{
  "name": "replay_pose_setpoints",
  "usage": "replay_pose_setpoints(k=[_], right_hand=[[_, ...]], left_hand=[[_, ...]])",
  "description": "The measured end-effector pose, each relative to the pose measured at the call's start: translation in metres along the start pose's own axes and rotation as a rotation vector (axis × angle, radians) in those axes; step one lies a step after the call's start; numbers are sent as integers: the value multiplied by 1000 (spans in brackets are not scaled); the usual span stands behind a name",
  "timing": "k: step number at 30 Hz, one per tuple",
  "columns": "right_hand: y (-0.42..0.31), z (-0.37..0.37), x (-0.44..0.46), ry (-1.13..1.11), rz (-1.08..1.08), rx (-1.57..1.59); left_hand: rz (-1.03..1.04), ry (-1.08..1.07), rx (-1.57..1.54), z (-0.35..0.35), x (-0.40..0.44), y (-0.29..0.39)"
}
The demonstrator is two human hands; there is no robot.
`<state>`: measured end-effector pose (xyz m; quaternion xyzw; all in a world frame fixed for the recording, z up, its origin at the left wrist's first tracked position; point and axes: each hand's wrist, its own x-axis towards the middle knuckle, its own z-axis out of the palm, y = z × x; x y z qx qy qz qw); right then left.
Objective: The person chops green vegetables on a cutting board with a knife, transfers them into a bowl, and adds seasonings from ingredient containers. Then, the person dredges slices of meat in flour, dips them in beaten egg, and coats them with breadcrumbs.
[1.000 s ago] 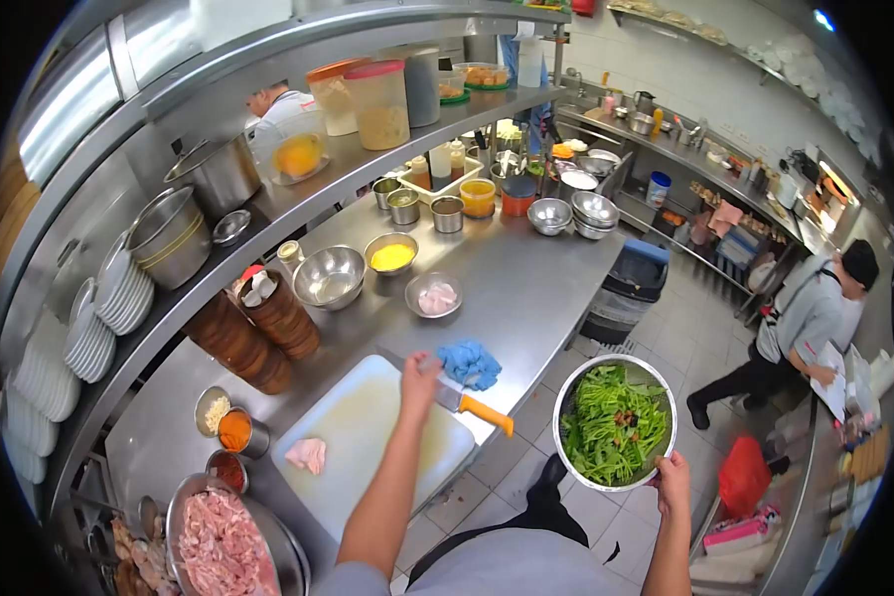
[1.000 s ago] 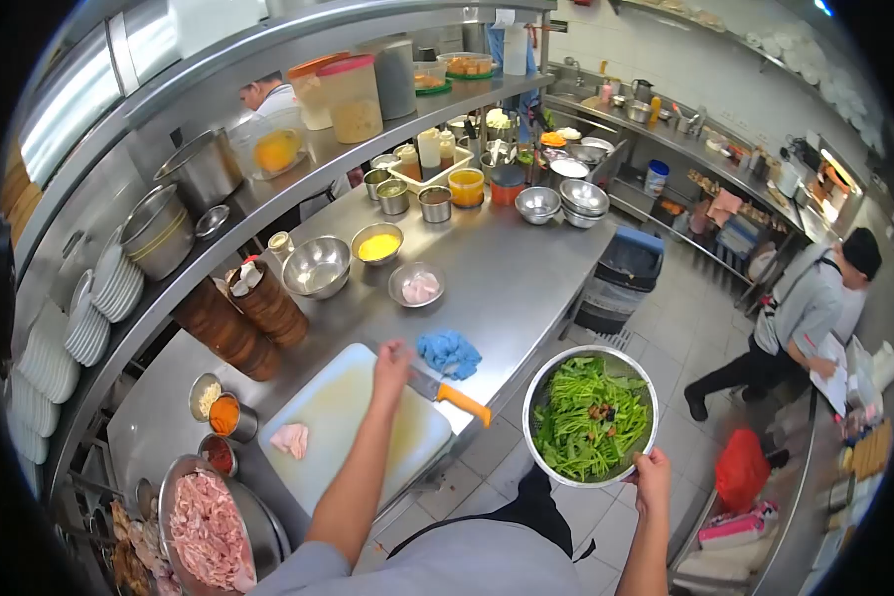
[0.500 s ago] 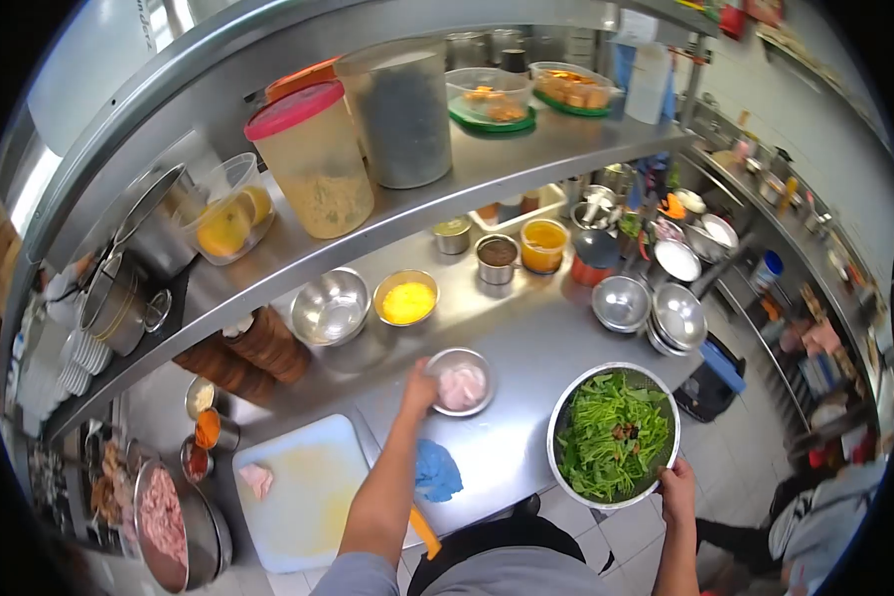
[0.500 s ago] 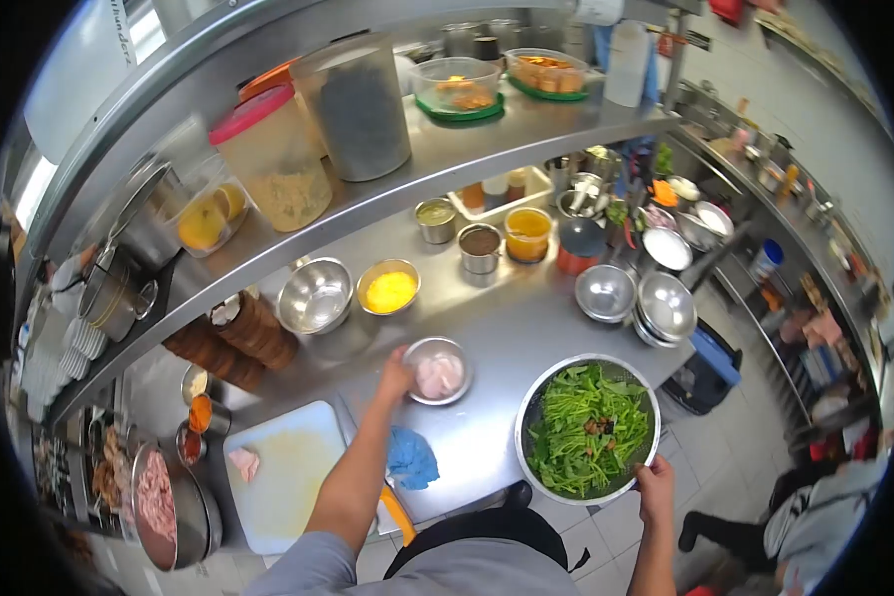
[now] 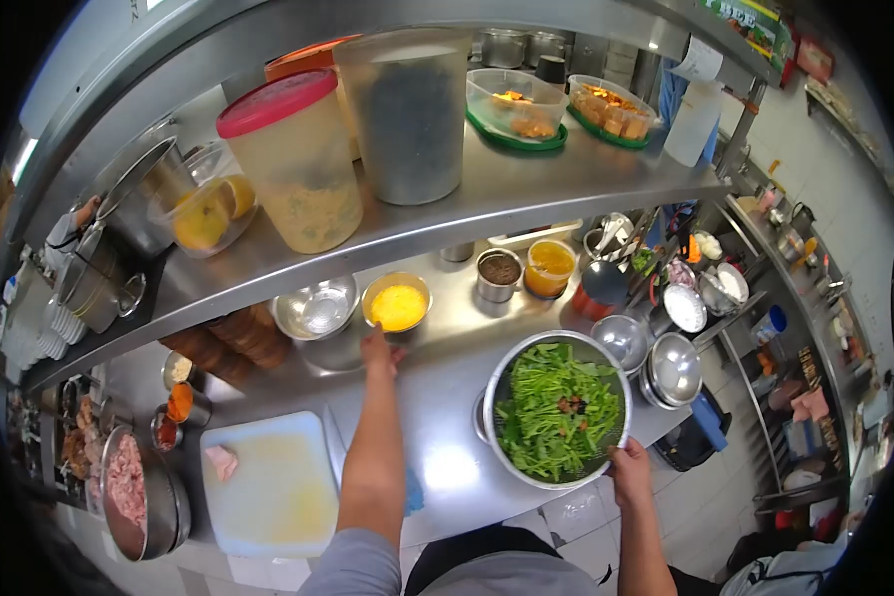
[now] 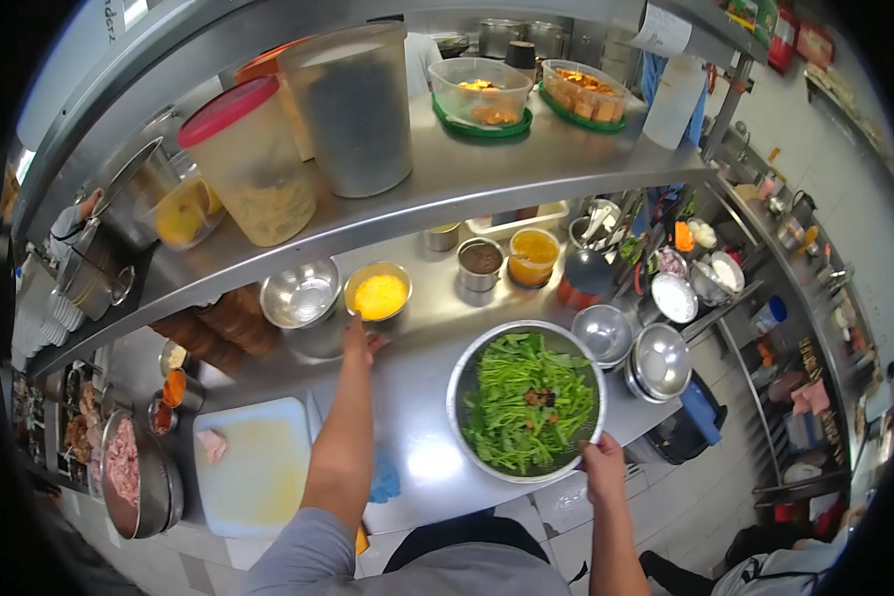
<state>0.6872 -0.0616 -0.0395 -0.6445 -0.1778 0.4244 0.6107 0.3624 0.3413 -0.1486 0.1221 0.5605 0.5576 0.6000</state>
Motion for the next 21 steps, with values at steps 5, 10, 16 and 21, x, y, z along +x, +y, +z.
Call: replay_pose_setpoints(k=[5,10,16,21], right_hand=[[-24,42,8,-61,4,12],[-36,99,48,-179,1,-11],[-23,205,140,-320,12,14],[-19,297,192,-299,15,41]], left_hand=[[165,29,16,8,45,-24],[191,-9,42,-6,0,-31],[36,-164,89,-63,-69,-38],[-20,-212,76,-104,-107,-58]])
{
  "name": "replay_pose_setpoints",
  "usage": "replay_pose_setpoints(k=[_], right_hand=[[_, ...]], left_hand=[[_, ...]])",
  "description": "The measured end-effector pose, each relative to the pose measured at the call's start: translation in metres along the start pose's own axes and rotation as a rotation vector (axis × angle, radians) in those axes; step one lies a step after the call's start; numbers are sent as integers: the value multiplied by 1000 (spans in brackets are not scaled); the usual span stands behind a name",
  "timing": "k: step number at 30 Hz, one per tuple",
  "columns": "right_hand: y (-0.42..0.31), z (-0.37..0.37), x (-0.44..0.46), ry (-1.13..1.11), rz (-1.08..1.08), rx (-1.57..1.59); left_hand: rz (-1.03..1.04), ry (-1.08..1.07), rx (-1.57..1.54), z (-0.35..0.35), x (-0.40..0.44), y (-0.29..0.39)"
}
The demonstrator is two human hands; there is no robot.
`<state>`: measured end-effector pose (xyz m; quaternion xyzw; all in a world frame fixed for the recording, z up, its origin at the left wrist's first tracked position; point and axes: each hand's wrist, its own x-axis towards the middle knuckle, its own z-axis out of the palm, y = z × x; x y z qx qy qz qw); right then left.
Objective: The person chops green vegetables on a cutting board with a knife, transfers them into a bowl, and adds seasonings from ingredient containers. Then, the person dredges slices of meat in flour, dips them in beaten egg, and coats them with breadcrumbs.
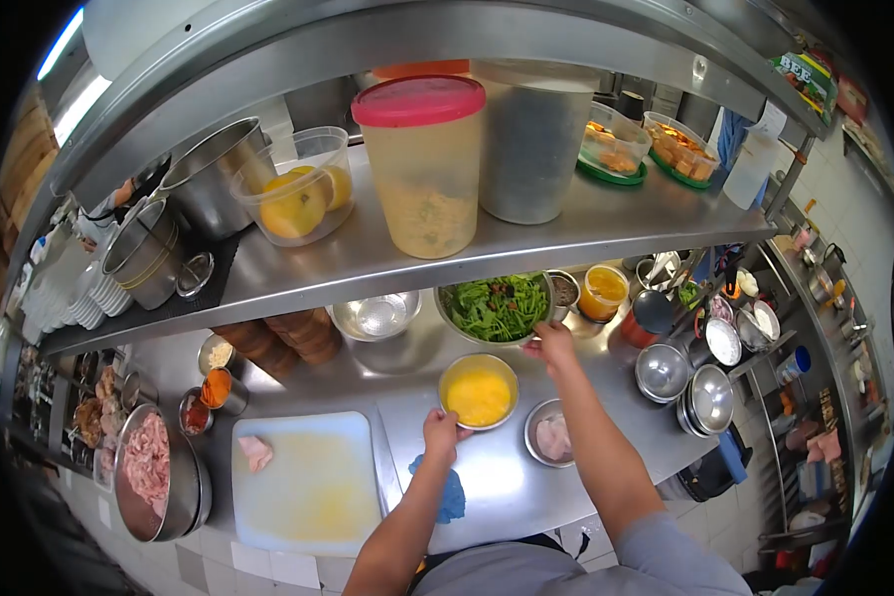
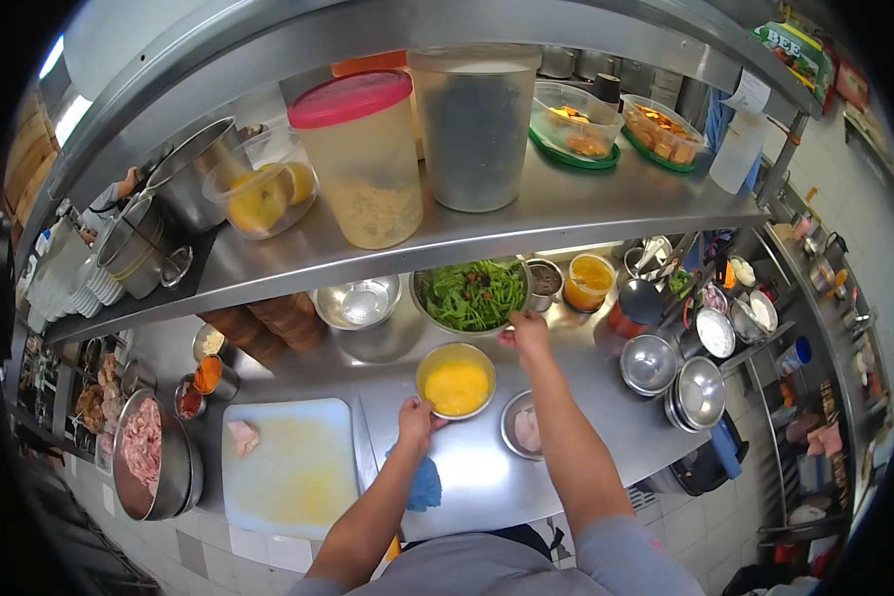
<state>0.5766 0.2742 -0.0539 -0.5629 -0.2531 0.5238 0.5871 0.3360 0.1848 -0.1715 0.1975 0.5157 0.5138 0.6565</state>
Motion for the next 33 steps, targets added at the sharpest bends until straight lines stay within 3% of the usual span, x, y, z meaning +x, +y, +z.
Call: replay_pose_setpoints(k=[4,8,12,16,18,20,21,23,27,32,33], right_hand=[[34,26,48,-23,-23,-7],[63,44,69,63,58,-80],[85,38,82,-41,198,29],[67,1,66,-244,104,-379],[40,-25,38,-303,4,-893],[45,-71,20,-349,-54,-1188],[50,-94,10,-326,-39,-1187],[57,-140,-16,-551,-4,-1294],[78,-195,-81,-258,-6,-1078],[99,-228,-170,118,237,-458],[102,-226,-189,208,192,-395]], left_hand=[[-70,-46,60,-19,-26,-10],[-137,-77,78,-23,-44,-2],[-147,-103,80,-20,-51,6],[-160,-118,48,-24,-45,5],[-160,-120,51,-22,-41,4],[-184,-159,84,-22,-36,2],[-179,-146,75,-17,-37,5],[-171,-127,90,-7,-37,6],[-178,-211,89,12,-24,0],[-204,-275,102,55,-17,-17],[-199,-285,99,62,-14,-22]])
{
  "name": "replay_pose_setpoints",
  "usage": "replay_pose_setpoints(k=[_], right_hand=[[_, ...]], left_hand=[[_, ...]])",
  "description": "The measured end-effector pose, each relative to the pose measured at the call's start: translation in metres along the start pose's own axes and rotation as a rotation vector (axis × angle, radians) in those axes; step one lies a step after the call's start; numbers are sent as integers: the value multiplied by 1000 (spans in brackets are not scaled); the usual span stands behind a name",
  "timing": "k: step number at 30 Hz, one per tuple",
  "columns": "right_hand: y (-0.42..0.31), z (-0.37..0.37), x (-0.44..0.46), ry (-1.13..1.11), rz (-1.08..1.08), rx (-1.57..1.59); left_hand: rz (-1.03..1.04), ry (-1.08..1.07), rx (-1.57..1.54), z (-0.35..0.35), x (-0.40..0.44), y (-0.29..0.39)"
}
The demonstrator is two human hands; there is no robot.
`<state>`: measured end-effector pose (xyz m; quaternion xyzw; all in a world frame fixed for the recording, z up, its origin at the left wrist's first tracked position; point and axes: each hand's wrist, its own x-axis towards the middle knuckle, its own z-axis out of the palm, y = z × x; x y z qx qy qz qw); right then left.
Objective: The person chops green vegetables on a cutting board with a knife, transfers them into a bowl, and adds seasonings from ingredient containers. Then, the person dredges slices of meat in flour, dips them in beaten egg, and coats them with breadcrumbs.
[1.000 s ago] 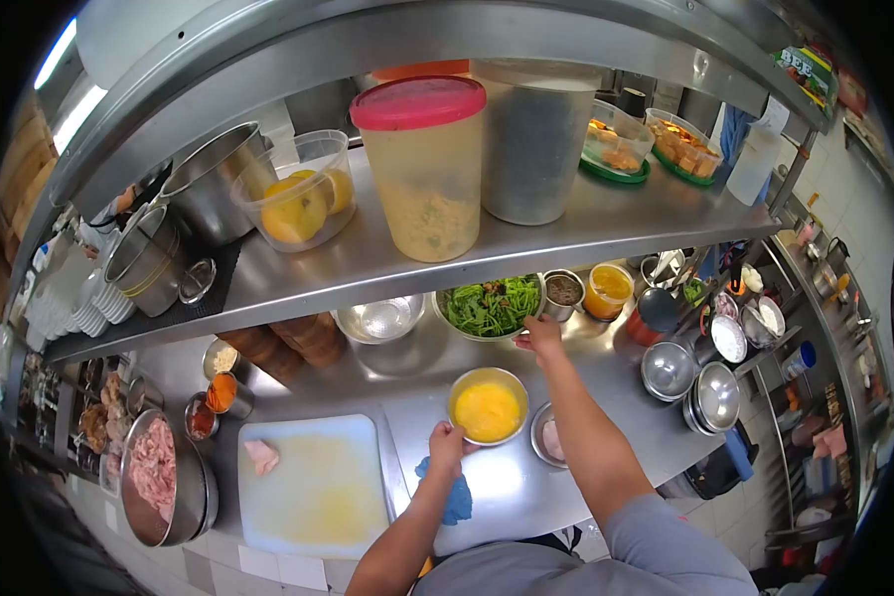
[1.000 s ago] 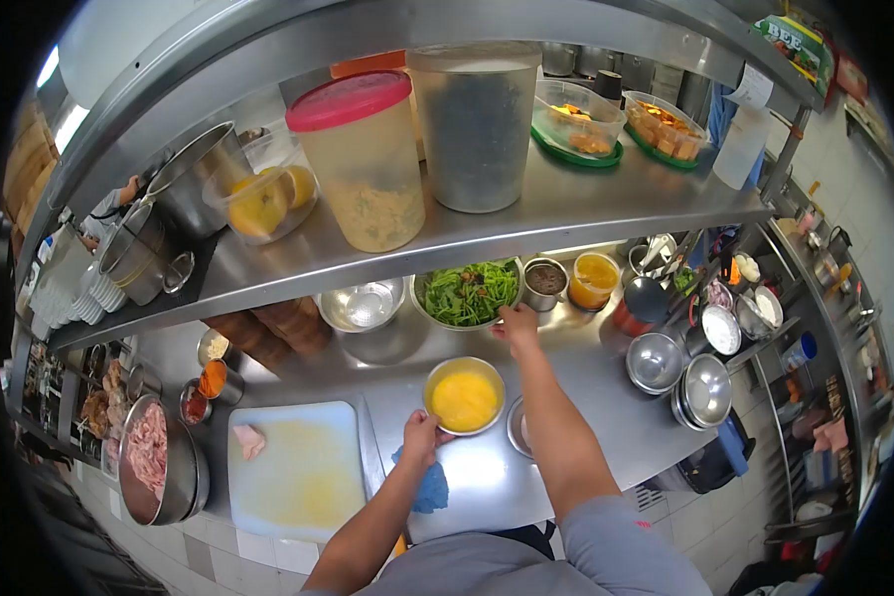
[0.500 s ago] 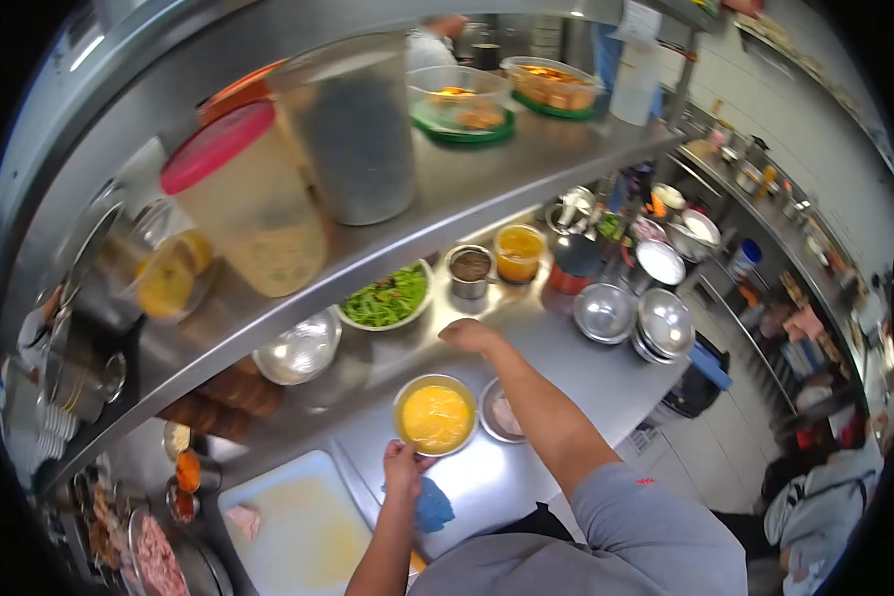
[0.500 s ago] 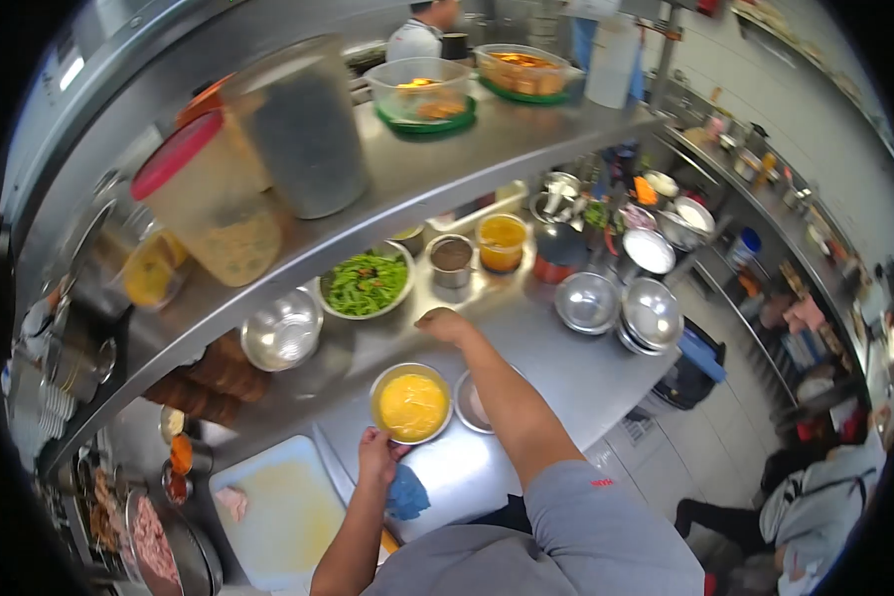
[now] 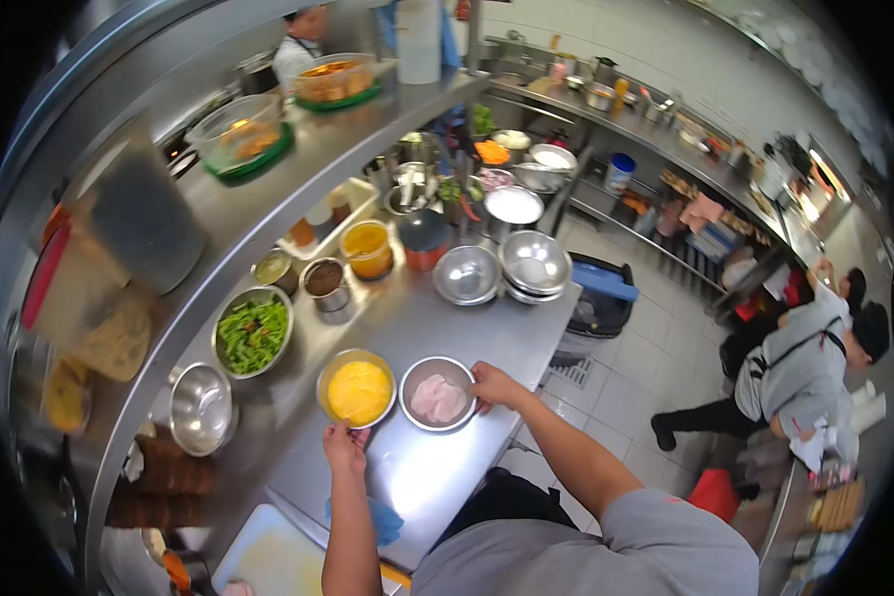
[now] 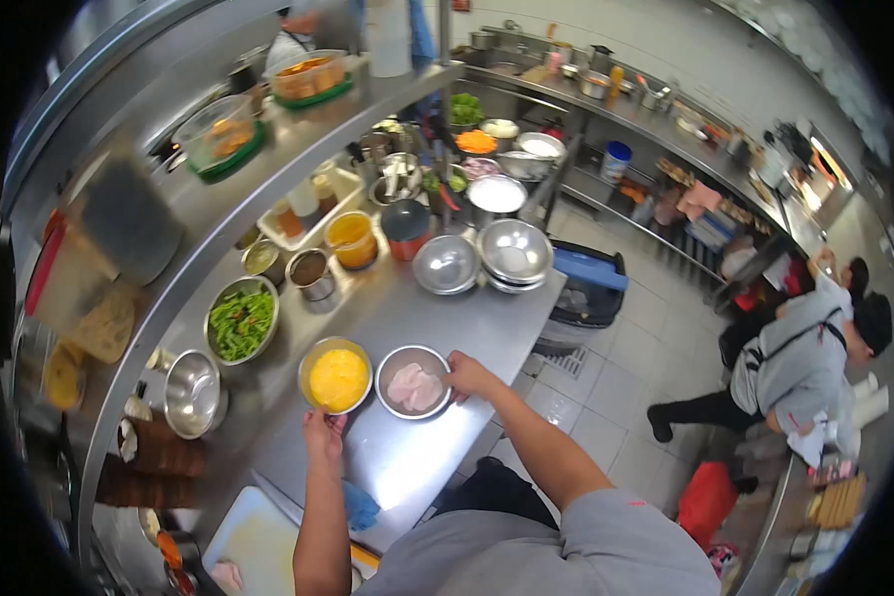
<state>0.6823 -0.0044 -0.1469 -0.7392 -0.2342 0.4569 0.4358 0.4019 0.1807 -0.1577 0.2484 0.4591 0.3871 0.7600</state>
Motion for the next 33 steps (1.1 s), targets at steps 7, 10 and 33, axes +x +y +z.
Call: replay_pose_setpoints(k=[7,10,33], right_hand=[[62,-38,-58,264,95,512],[80,-78,-88,275,98,555],[229,-481,-277,451,117,540]], left_hand=[[6,-62,-28,64,23,-38],[40,-81,-41,87,19,-57],[-611,-956,684,405,-234,-425]])
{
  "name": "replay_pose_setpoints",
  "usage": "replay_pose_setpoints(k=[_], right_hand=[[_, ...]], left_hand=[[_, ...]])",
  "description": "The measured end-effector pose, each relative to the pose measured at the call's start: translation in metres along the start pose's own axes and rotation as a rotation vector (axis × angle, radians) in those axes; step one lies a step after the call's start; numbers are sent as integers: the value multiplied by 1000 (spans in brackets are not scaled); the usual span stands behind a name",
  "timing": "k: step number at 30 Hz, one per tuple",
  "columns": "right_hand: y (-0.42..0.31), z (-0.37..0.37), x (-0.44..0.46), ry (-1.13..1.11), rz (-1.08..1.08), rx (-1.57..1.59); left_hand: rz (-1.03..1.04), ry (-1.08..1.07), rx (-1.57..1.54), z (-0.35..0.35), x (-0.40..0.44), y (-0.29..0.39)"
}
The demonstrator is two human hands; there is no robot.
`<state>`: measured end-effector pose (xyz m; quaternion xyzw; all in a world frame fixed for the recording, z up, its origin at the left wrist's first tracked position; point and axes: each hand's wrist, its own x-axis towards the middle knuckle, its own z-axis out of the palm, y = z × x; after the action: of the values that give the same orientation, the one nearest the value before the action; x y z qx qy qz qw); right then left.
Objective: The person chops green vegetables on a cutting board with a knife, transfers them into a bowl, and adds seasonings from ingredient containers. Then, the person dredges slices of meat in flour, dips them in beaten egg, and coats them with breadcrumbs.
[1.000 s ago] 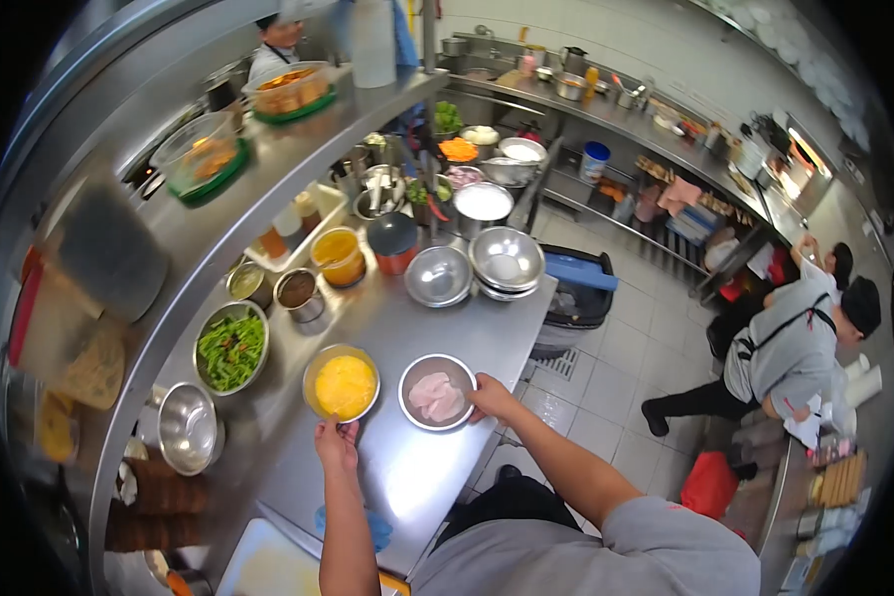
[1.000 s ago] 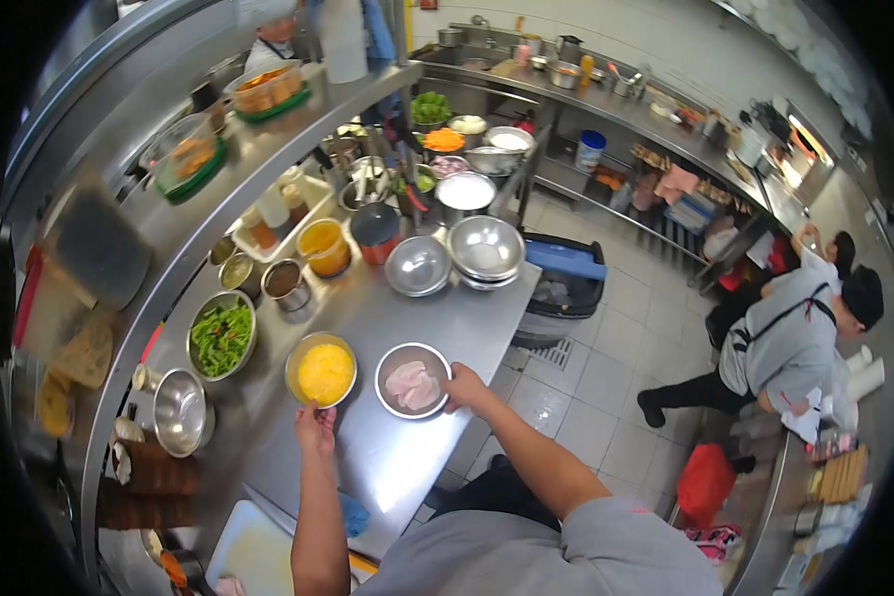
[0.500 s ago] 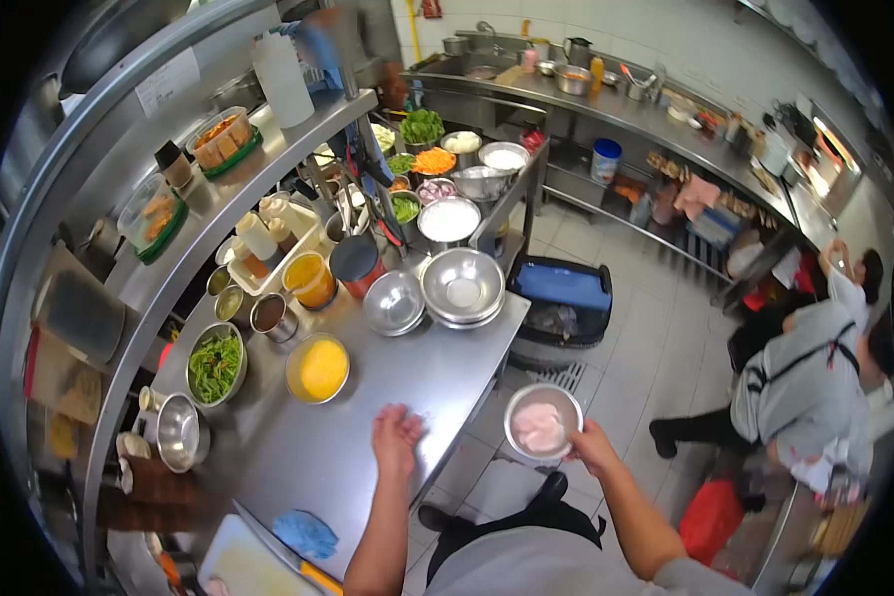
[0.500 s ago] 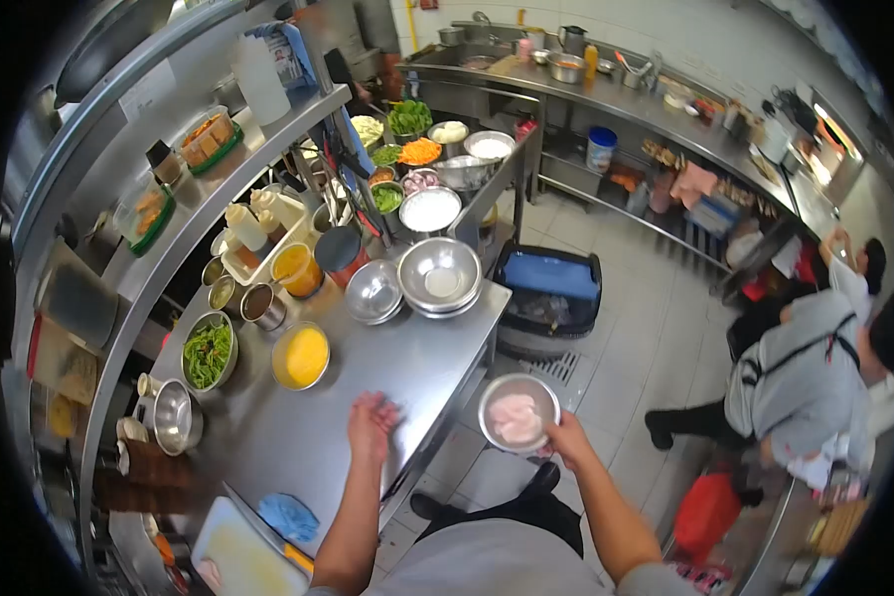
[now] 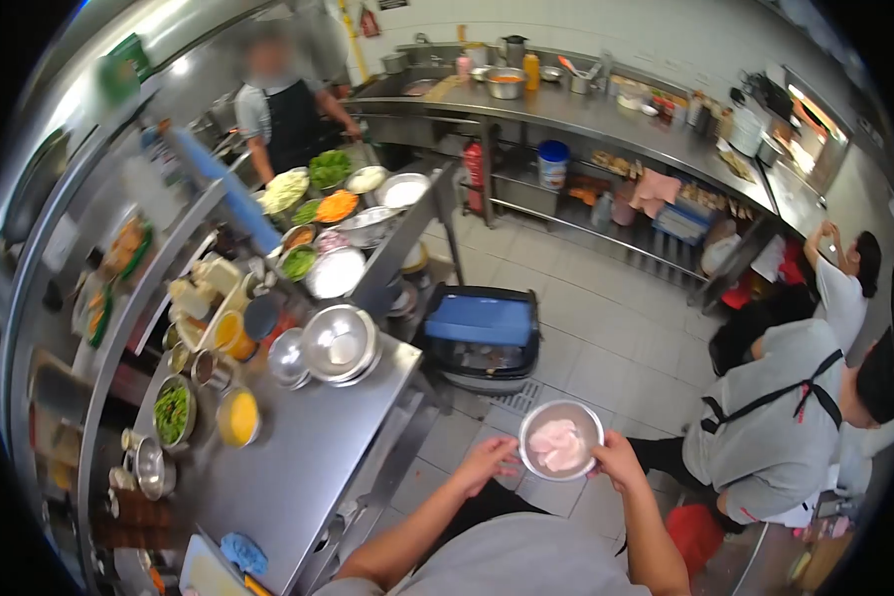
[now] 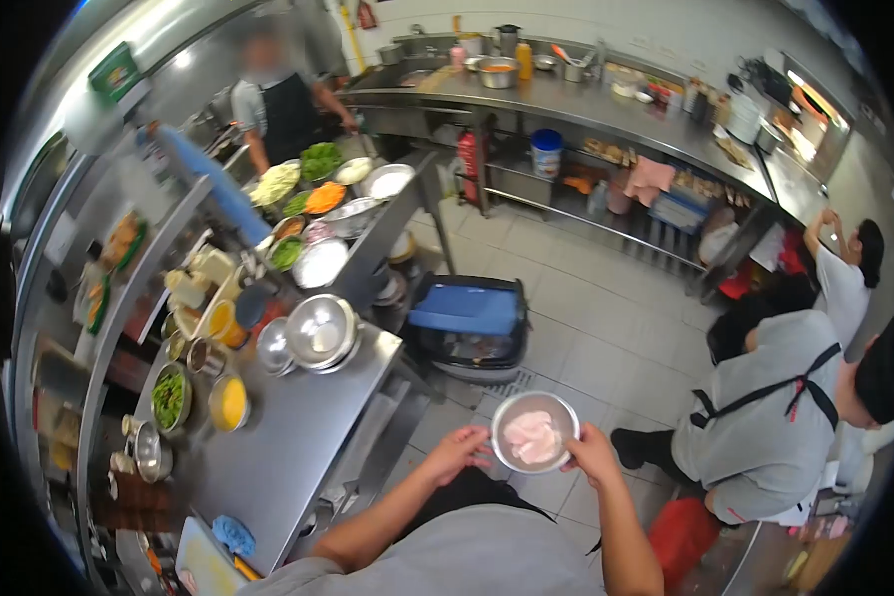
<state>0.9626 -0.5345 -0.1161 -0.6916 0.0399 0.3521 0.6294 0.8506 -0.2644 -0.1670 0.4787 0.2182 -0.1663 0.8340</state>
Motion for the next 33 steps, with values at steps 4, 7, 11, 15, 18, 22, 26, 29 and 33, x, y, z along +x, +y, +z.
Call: replay_pose_setpoints(k=[4,7,11,15,18,22,26,29,33], right_hand=[[-70,-16,53,-8,-81,-65],[-112,-32,111,-72,-114,-75],[-164,-55,199,-151,-156,-64],[-234,-73,231,155,-597,-634],[-268,-85,261,-90,-836,-985],[-299,-101,329,-241,-957,-1254],[-353,-137,405,-215,-589,-278],[-391,-170,476,-367,-541,135],[-453,-185,570,-780,-532,569]], left_hand=[[133,54,-65,35,47,71],[220,107,-84,43,96,108],[353,176,-231,54,178,141],[305,301,-315,76,261,178],[254,197,-243,87,314,201],[193,166,-128,117,363,242],[258,281,-261,124,420,271],[343,450,-397,112,464,298],[513,658,-460,90,483,348]])
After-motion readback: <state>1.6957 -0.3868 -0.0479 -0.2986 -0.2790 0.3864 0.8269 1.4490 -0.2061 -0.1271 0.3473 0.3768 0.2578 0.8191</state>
